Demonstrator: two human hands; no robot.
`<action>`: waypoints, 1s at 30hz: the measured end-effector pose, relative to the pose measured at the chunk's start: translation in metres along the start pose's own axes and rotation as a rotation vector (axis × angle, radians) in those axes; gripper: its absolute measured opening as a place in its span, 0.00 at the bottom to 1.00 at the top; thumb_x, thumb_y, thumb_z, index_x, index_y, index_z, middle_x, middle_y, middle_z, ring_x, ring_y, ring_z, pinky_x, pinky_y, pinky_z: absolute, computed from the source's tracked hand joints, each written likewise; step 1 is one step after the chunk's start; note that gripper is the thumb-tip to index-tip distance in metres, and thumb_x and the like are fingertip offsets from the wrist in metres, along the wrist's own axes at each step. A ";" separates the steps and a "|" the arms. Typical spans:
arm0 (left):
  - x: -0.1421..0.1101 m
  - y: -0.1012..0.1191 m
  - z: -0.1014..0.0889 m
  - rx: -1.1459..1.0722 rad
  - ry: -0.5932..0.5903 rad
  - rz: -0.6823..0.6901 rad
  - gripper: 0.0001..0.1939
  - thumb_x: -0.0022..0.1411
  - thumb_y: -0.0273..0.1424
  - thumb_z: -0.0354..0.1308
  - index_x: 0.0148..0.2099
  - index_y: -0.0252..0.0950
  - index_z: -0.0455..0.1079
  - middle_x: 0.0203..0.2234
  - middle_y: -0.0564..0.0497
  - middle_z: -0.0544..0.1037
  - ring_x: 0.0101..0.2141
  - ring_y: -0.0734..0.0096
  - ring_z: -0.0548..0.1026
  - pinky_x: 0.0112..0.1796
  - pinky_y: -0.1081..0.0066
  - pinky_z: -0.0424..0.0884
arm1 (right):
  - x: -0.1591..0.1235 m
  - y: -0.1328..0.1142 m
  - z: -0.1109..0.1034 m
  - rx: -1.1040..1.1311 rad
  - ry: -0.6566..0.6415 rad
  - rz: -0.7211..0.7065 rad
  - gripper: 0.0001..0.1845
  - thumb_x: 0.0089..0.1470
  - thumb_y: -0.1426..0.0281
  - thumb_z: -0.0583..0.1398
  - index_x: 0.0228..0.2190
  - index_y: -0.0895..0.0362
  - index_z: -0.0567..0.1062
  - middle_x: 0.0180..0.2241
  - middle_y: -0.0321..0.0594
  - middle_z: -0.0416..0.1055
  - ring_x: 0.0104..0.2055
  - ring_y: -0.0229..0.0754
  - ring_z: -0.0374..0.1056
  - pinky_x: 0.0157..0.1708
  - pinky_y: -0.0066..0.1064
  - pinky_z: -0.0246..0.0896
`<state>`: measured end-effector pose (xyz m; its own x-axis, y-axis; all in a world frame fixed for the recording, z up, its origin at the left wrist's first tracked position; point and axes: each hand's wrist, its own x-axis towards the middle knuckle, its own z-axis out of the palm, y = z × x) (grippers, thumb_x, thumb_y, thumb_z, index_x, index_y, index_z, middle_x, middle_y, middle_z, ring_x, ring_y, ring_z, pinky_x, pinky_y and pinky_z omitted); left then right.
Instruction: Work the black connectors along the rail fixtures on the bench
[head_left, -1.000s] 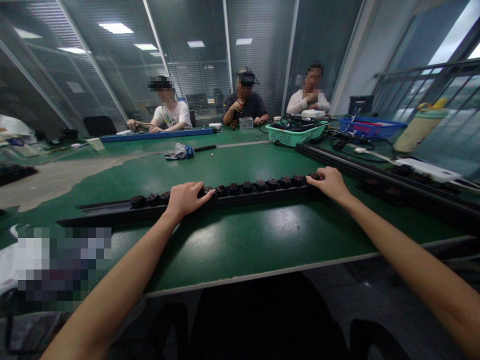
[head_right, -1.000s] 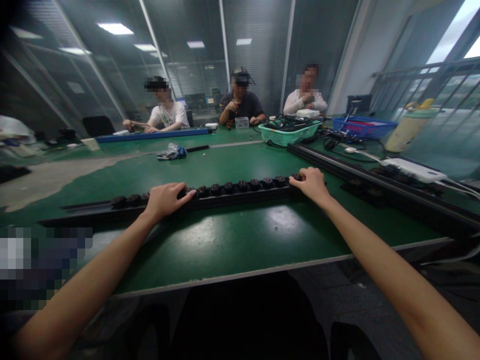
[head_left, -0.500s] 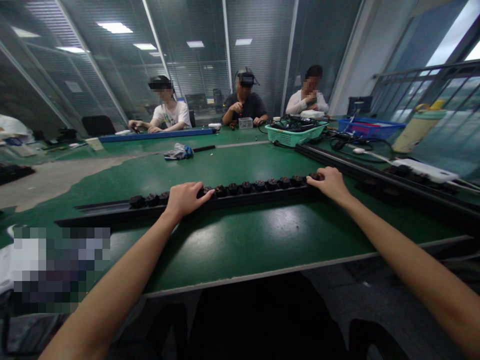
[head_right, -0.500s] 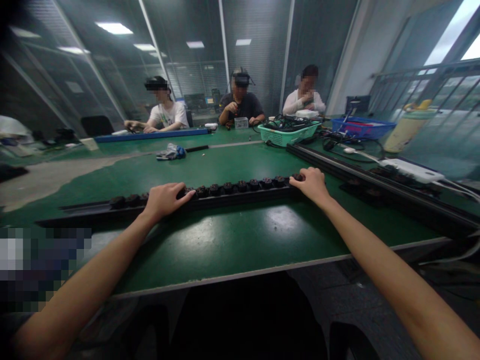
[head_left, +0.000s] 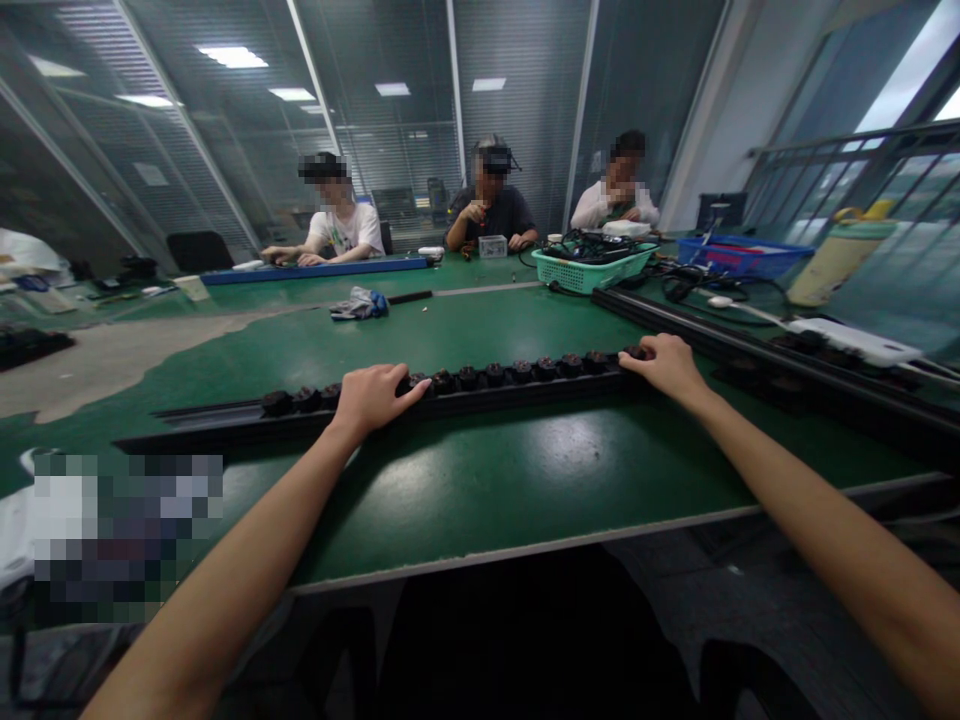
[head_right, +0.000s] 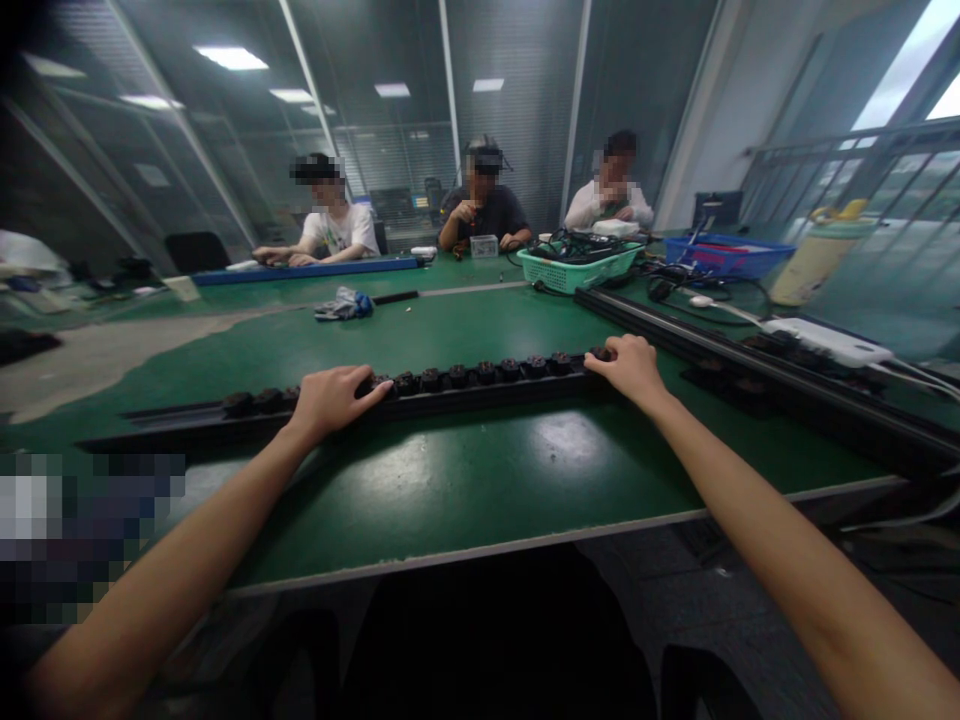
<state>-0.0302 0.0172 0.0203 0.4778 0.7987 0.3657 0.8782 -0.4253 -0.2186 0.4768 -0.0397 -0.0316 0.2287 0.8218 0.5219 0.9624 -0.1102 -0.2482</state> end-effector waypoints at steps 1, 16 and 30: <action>0.000 0.000 0.000 -0.001 -0.002 -0.001 0.35 0.72 0.59 0.38 0.40 0.37 0.75 0.37 0.42 0.83 0.37 0.53 0.79 0.29 0.66 0.55 | 0.000 0.000 0.000 0.000 0.003 0.001 0.25 0.56 0.46 0.58 0.21 0.52 0.65 0.26 0.44 0.66 0.32 0.47 0.61 0.33 0.37 0.49; 0.000 0.001 -0.001 0.003 -0.009 -0.011 0.36 0.72 0.60 0.37 0.39 0.37 0.74 0.37 0.41 0.83 0.37 0.54 0.79 0.30 0.66 0.56 | 0.000 0.001 0.001 -0.011 0.001 0.004 0.20 0.54 0.50 0.59 0.23 0.52 0.65 0.29 0.44 0.69 0.34 0.48 0.62 0.33 0.37 0.50; 0.000 0.000 -0.001 0.007 -0.007 -0.008 0.36 0.71 0.60 0.37 0.39 0.38 0.74 0.37 0.41 0.83 0.38 0.54 0.80 0.30 0.66 0.58 | -0.003 -0.001 -0.003 -0.068 -0.016 0.023 0.21 0.56 0.50 0.59 0.24 0.53 0.69 0.31 0.47 0.71 0.36 0.50 0.64 0.35 0.38 0.51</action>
<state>-0.0302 0.0167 0.0211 0.4708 0.8050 0.3610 0.8818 -0.4162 -0.2219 0.4760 -0.0433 -0.0305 0.2492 0.8275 0.5032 0.9647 -0.1666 -0.2038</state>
